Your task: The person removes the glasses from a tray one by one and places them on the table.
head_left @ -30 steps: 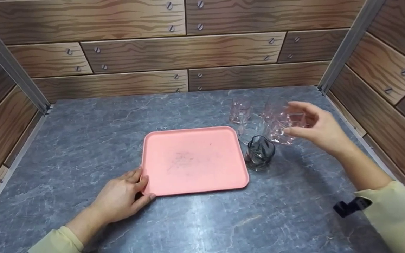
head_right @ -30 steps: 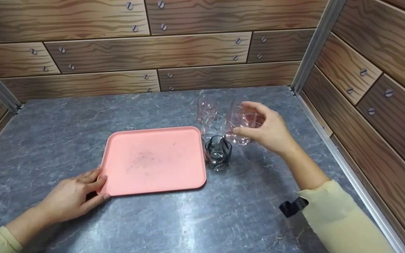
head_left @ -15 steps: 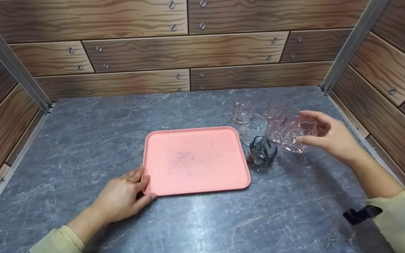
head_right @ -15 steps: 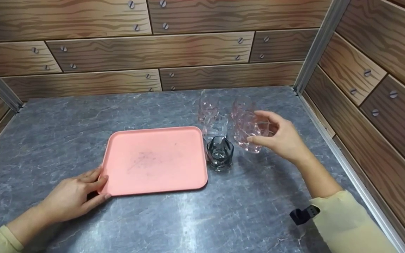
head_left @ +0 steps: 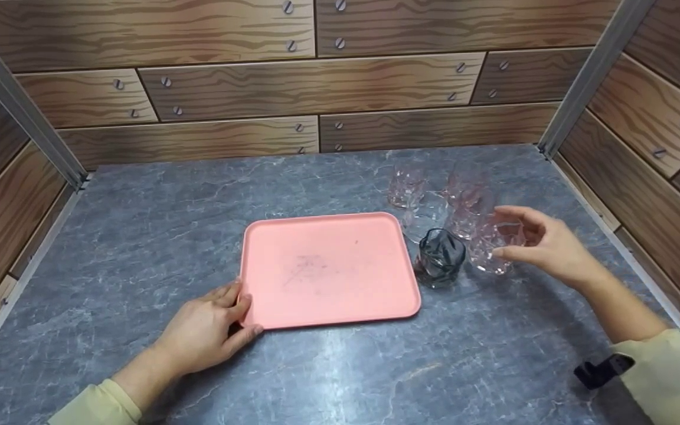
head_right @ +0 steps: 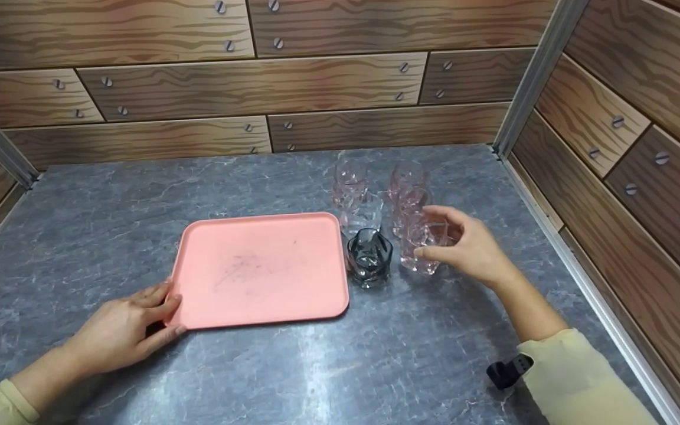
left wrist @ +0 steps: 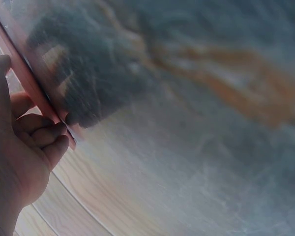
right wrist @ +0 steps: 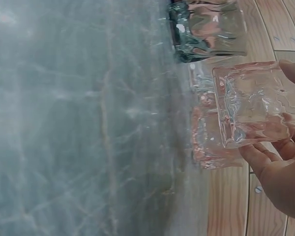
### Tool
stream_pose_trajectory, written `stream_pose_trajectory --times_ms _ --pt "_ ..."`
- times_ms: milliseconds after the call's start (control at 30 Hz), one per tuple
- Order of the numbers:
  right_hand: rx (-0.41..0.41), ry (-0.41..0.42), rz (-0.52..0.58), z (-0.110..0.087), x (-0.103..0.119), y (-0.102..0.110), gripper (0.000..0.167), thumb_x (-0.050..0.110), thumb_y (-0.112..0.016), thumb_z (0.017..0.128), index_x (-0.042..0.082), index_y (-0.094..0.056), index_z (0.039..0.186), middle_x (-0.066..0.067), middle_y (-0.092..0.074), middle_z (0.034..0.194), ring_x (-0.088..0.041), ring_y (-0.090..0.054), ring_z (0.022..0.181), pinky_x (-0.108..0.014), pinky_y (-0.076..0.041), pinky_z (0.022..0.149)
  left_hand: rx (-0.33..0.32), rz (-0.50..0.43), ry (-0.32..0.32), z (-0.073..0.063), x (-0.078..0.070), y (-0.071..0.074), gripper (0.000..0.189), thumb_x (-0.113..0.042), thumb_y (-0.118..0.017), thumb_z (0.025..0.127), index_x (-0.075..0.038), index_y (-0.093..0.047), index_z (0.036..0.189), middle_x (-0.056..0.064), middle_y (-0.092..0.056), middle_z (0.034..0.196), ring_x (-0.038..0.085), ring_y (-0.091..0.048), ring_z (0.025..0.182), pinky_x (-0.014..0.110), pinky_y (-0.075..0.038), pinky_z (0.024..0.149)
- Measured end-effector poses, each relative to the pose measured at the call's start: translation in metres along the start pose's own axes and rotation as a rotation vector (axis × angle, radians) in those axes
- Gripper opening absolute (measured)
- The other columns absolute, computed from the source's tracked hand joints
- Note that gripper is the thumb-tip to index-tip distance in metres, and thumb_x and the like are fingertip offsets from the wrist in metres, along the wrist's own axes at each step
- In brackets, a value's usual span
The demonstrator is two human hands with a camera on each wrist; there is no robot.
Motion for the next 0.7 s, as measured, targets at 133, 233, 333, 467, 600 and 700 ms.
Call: stream_pose_trajectory --times_ms 133,233,333,467,600,700 --pt "0.012 -0.003 0.007 -0.002 -0.007 -0.004 0.077 0.007 -0.087 0.087 0.002 -0.05 0.154 -0.024 -0.063 0.139 -0.018 -0.068 0.113 -0.024 -0.06 0.083 0.002 -0.006 0.001 0.0 0.0 0.0 0.056 -0.048 -0.069 0.102 0.001 -0.073 0.128 0.033 -0.064 0.137 0.046 -0.067 0.122 0.057 -0.058 0.098" --pt "0.012 -0.005 0.002 -0.003 -0.011 -0.006 0.076 0.007 -0.088 0.087 0.003 -0.052 0.154 -0.024 -0.064 0.138 -0.019 -0.068 0.111 -0.024 -0.06 0.08 0.0 -0.006 -0.001 0.0 -0.001 0.0 0.056 -0.048 -0.069 0.102 0.002 -0.073 0.128 0.033 -0.064 0.136 0.046 -0.067 0.122 0.057 -0.058 0.097" --pt "0.017 -0.004 0.006 -0.003 -0.012 -0.007 0.076 0.007 -0.088 0.087 0.004 -0.052 0.154 -0.025 -0.065 0.137 -0.019 -0.069 0.109 -0.024 -0.06 0.08 0.002 -0.007 0.0 0.0 -0.001 0.0 0.056 -0.048 -0.069 0.102 0.002 -0.073 0.128 0.033 -0.064 0.137 0.046 -0.067 0.122 0.057 -0.058 0.097" --pt "0.023 -0.001 0.025 -0.003 -0.014 -0.009 0.076 0.007 -0.088 0.087 0.003 -0.052 0.154 -0.028 -0.064 0.137 -0.021 -0.07 0.109 -0.025 -0.061 0.083 0.009 -0.009 0.006 0.0 0.0 -0.001 0.057 -0.048 -0.068 0.102 0.002 -0.073 0.129 0.032 -0.064 0.138 0.046 -0.067 0.123 0.058 -0.058 0.098" --pt "0.031 -0.013 0.04 -0.003 -0.016 -0.009 0.077 0.007 -0.088 0.087 0.002 -0.05 0.154 -0.027 -0.065 0.136 -0.022 -0.071 0.111 -0.026 -0.061 0.084 0.01 -0.011 0.008 0.0 0.0 -0.001 0.058 -0.048 -0.068 0.102 0.002 -0.073 0.13 0.032 -0.064 0.138 0.046 -0.066 0.124 0.058 -0.058 0.098" --pt "0.034 -0.022 0.049 -0.003 -0.018 -0.009 0.079 0.007 -0.088 0.087 0.002 -0.049 0.155 -0.027 -0.065 0.137 -0.022 -0.071 0.114 -0.026 -0.061 0.086 0.01 -0.008 0.013 0.0 0.001 -0.001 0.058 -0.048 -0.068 0.102 0.002 -0.073 0.131 0.032 -0.063 0.138 0.046 -0.066 0.124 0.058 -0.058 0.098"
Point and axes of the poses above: each hand's wrist, its own z-axis towards the middle knuckle, its own y-axis out of the back of the hand, x = y × z, the point moved 8 cm from there along z, towards the middle knuckle
